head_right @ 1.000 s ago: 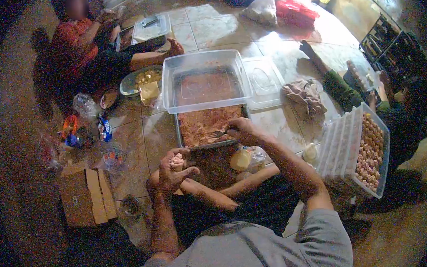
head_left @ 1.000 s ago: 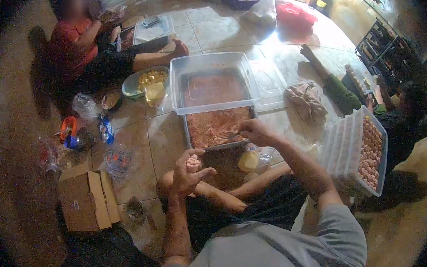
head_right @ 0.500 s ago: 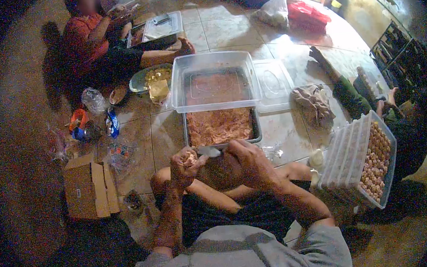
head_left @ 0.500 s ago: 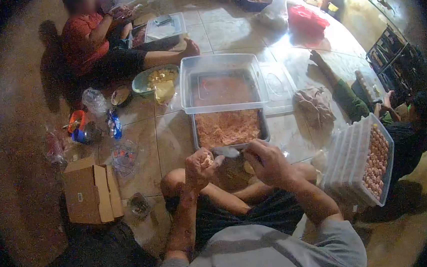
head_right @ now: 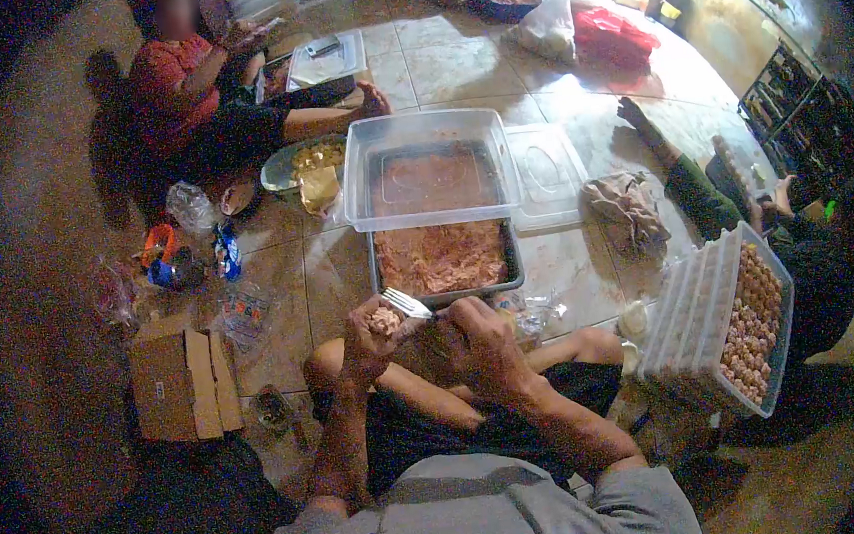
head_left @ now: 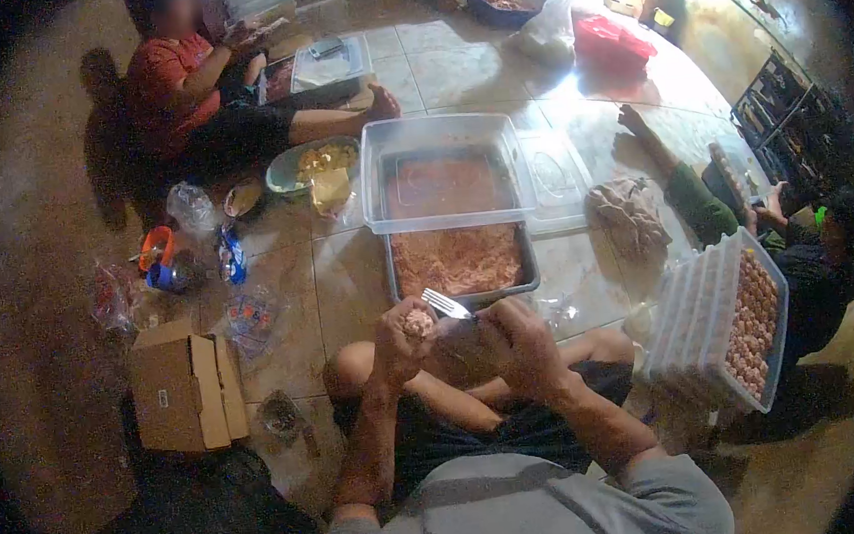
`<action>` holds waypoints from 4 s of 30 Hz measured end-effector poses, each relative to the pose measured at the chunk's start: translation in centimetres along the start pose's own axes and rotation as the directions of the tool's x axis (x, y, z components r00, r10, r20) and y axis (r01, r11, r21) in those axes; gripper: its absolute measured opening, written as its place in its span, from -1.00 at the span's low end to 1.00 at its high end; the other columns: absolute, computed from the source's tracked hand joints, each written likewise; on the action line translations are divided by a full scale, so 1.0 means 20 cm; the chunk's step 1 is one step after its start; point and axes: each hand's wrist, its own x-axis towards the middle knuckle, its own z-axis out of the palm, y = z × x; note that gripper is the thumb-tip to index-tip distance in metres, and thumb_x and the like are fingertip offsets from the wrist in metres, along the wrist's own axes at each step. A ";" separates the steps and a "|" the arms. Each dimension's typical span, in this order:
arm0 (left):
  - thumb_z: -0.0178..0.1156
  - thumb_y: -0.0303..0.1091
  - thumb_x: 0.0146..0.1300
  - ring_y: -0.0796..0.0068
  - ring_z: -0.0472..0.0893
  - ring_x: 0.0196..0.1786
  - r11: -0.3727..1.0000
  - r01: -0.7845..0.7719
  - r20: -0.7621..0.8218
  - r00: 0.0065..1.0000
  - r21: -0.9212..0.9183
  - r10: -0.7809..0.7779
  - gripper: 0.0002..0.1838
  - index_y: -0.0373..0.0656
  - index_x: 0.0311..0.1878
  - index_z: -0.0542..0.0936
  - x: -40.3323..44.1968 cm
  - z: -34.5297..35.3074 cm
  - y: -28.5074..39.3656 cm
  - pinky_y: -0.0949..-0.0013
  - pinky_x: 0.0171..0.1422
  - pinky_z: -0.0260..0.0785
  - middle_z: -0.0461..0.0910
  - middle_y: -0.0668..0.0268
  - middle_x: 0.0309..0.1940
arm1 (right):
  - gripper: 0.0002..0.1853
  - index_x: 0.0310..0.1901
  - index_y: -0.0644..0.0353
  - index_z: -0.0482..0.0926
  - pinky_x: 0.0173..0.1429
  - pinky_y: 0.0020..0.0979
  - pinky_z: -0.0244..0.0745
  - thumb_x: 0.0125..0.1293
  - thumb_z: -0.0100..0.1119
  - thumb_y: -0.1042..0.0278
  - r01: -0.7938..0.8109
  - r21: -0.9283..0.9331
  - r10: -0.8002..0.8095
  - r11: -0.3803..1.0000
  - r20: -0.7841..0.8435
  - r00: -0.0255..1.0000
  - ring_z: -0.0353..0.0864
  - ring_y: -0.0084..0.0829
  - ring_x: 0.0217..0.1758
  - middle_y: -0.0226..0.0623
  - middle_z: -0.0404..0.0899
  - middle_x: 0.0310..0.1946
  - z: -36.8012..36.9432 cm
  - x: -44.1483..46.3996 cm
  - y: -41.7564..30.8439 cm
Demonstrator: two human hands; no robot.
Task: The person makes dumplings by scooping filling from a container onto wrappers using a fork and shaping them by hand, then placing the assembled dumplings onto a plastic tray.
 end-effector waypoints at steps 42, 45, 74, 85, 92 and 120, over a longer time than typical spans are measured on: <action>0.44 -0.27 0.18 0.59 0.60 -0.29 0.975 -0.190 0.062 0.981 0.118 0.184 -0.77 -0.18 -0.26 0.61 0.05 0.08 0.06 0.42 -0.17 0.47 0.66 0.29 -0.40 | -0.88 -0.25 0.29 0.55 -0.17 -0.12 0.51 0.31 0.23 0.42 -0.077 0.017 0.076 0.997 0.076 0.994 0.65 0.00 -0.23 0.01 0.64 -0.32 -0.01 -0.06 0.06; 0.40 -0.26 0.18 0.51 0.62 -0.32 0.997 -0.050 0.092 0.994 -0.062 0.055 -0.76 -0.20 -0.26 0.59 0.00 0.04 0.10 0.34 -0.20 0.47 0.65 0.21 -0.41 | -0.88 -0.25 0.25 0.56 -0.11 -0.08 0.48 0.35 0.17 0.38 -0.270 0.094 0.269 0.958 0.024 0.963 0.61 -0.04 -0.20 -0.02 0.60 -0.34 -0.06 -0.06 0.02; 0.09 0.37 0.34 0.39 0.46 0.27 0.983 0.147 0.194 0.973 -0.110 -0.123 -0.17 -0.27 0.28 0.45 -0.03 0.09 0.03 0.29 0.39 0.28 0.53 0.19 0.16 | -0.44 0.32 0.11 0.40 0.23 -0.04 0.48 0.30 0.25 0.29 -0.091 -0.028 0.095 0.995 0.330 0.939 0.53 0.10 0.18 0.08 0.46 0.16 0.11 0.20 0.21; 0.25 -0.16 0.42 0.37 0.64 -0.05 0.954 0.258 0.256 0.943 -0.152 -0.214 -0.56 -0.23 0.22 0.48 0.08 0.09 -0.27 0.34 0.04 0.55 0.61 0.25 -0.02 | -0.69 -0.01 0.17 0.61 -0.14 -0.35 0.57 0.24 0.36 0.32 -0.412 0.139 0.430 0.901 -0.412 0.803 0.67 -0.41 -0.28 -0.23 0.66 -0.36 -1.26 -0.44 0.36; 0.29 -0.25 0.38 0.48 0.59 -0.24 0.928 0.251 0.208 0.927 0.275 -0.313 -0.69 -0.22 0.07 0.54 0.06 0.09 -0.44 0.41 -0.13 0.52 0.58 0.28 -0.14 | -0.67 -0.09 0.22 0.65 -0.07 -0.24 0.63 0.15 0.32 0.23 -0.805 -0.403 0.504 0.436 -0.632 0.589 0.75 -0.18 -0.24 -0.05 0.72 -0.29 -2.27 -1.05 0.44; 0.31 -0.21 0.35 0.35 0.58 -0.15 0.713 0.001 0.228 0.947 0.701 -0.225 -0.69 -0.33 -0.11 0.63 0.07 -0.11 -0.71 0.25 0.03 0.44 0.63 0.22 -0.22 | -0.45 0.19 0.24 0.40 -0.39 -0.23 0.55 0.16 0.30 0.34 -0.945 -0.247 0.783 0.215 -0.535 0.318 0.64 -0.30 -0.41 -0.06 0.63 -0.29 -2.57 -1.44 1.12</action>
